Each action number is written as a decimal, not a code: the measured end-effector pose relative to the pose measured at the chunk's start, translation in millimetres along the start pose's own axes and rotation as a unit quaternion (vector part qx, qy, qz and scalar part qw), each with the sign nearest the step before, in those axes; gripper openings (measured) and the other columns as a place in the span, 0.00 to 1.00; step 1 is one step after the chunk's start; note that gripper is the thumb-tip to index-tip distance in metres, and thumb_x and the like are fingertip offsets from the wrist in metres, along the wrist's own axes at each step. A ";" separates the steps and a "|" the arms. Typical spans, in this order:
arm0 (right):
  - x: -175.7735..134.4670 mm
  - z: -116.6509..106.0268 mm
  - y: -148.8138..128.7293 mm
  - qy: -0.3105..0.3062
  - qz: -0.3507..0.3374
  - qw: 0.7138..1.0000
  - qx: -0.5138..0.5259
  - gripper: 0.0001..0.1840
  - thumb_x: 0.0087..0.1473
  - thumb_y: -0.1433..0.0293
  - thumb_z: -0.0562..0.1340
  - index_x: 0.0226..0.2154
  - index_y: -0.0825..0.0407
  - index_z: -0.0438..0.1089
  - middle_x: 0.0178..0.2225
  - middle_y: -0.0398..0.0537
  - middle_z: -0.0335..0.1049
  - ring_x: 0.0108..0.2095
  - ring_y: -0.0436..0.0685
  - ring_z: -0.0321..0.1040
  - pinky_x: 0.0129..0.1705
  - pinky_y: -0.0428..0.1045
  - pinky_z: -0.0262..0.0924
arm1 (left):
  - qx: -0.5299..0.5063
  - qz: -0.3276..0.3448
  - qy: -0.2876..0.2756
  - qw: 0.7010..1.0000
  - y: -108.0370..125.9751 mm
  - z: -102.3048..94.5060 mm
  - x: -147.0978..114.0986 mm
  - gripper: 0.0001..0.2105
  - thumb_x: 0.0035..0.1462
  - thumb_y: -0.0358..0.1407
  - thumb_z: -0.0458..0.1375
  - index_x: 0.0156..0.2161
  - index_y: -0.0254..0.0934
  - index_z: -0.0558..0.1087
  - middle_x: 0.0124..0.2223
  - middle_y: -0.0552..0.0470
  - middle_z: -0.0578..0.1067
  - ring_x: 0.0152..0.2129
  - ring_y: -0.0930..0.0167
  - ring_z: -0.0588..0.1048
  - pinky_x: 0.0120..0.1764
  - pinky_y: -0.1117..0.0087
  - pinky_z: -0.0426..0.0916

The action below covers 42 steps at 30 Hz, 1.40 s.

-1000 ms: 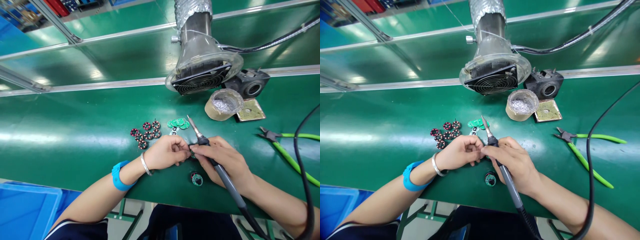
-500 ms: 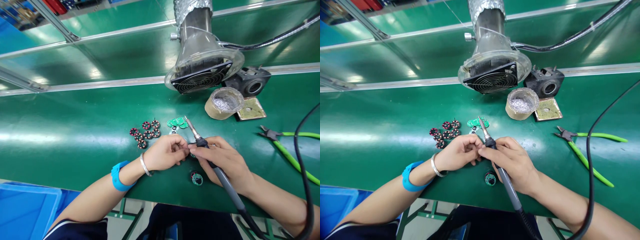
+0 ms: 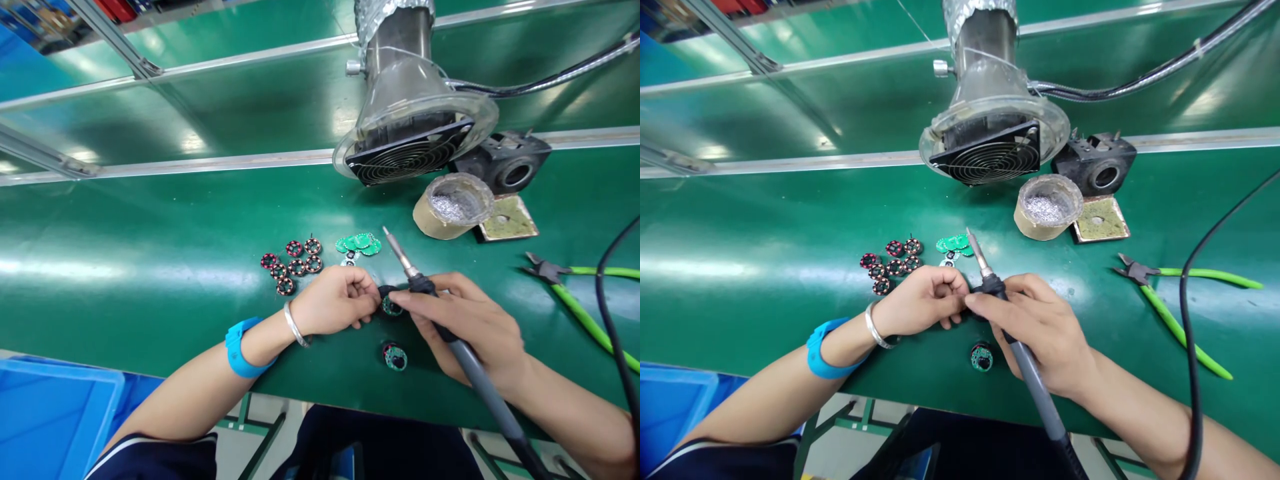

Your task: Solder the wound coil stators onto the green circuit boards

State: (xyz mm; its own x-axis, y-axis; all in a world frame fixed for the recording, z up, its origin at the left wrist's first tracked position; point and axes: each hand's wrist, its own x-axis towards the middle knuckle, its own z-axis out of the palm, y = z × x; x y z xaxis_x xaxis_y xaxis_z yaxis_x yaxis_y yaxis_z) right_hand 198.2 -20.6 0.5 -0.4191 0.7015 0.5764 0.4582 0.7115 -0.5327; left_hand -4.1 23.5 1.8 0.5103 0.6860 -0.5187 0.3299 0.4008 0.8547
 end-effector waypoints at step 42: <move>-0.1 -37.0 -31.4 -0.006 0.118 0.993 0.025 0.15 0.50 0.78 0.59 0.42 0.51 0.69 0.25 0.46 0.70 0.24 0.55 0.68 0.22 0.51 0.63 | 0.020 -0.042 0.033 0.998 6.8 3.5 2.5 0.01 0.44 0.27 0.57 0.24 0.33 0.69 0.18 0.57 0.70 0.15 0.76 0.72 0.16 0.80 0.67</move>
State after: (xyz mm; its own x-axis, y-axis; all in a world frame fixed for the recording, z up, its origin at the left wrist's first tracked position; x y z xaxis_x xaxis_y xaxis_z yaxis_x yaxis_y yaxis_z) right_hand 212.9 -44.5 40.1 -0.3148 0.8486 0.4253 0.5050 0.5291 -0.6819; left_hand 2.2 25.8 6.3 0.4259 0.6907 -0.5844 0.4011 0.4348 0.8062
